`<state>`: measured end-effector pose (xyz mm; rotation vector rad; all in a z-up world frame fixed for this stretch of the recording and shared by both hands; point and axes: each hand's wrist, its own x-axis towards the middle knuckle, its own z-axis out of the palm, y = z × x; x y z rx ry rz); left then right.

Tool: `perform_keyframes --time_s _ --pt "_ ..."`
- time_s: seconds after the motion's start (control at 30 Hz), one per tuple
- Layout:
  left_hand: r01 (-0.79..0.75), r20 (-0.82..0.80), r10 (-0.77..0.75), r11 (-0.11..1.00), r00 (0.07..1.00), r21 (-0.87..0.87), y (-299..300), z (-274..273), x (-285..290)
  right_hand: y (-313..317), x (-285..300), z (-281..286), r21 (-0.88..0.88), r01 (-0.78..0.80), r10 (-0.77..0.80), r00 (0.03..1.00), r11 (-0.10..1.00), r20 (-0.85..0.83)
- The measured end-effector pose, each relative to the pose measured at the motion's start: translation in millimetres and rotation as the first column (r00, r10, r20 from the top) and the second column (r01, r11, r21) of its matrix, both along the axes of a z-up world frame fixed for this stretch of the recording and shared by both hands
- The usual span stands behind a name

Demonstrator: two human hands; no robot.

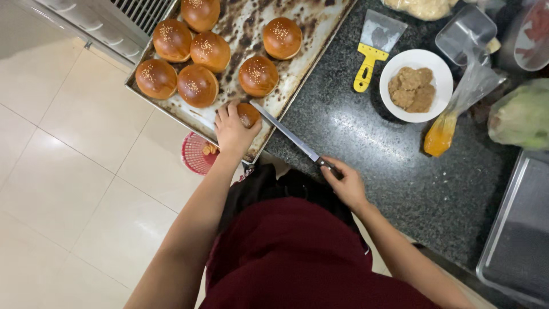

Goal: The person slices multiple sesame-topped burger buns in half horizontally using a long serrated knife on a baking tray. Then the person removes lettuce leaves from a plastic bag and trims the base of the leaves with the same knife on the countertop.

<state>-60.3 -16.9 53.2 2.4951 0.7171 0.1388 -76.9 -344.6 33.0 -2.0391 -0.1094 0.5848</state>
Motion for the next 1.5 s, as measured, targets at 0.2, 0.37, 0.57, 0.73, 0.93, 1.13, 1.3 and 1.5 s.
perform_keyframes --time_s 0.2,0.37,0.57,0.73,0.93,1.13,1.3,1.5 --pt "0.104 0.122 -0.103 0.995 0.987 -0.005 8 -4 -10 -1 3 -29 0.182 0.007 -0.002 1.000 0.983 -0.026" --pt "0.105 0.275 -0.102 0.994 0.956 0.005 6 -6 -17 1 1 -40 0.279 0.038 -0.013 0.996 0.959 -0.091" --pt "0.158 0.367 -0.137 0.987 0.920 -0.028 11 -9 -15 22 8 -16 0.233 0.006 0.013 0.997 0.972 -0.078" --pt "0.175 0.378 -0.149 0.984 0.914 -0.035 13 -9 -13 71 22 0 -0.135 -0.048 0.053 0.998 0.990 0.036" --pt "0.113 0.398 -0.060 0.987 0.916 -0.110 7 -10 -11 45 20 0 0.075 -0.068 0.065 0.997 0.995 0.039" --pt "0.094 0.383 -0.032 0.985 0.923 -0.144 10 -16 -10 28 13 -10 0.014 -0.074 0.075 0.996 0.997 -0.045" --pt "0.114 0.389 -0.051 0.983 0.920 -0.140 12 -16 -10 82 29 -19 0.039 -0.123 0.120 0.989 0.992 0.082" --pt "0.084 0.403 0.000 0.978 0.915 -0.189 10 -21 -10 36 25 7 -0.082 -0.147 0.144 0.989 0.986 -0.037"
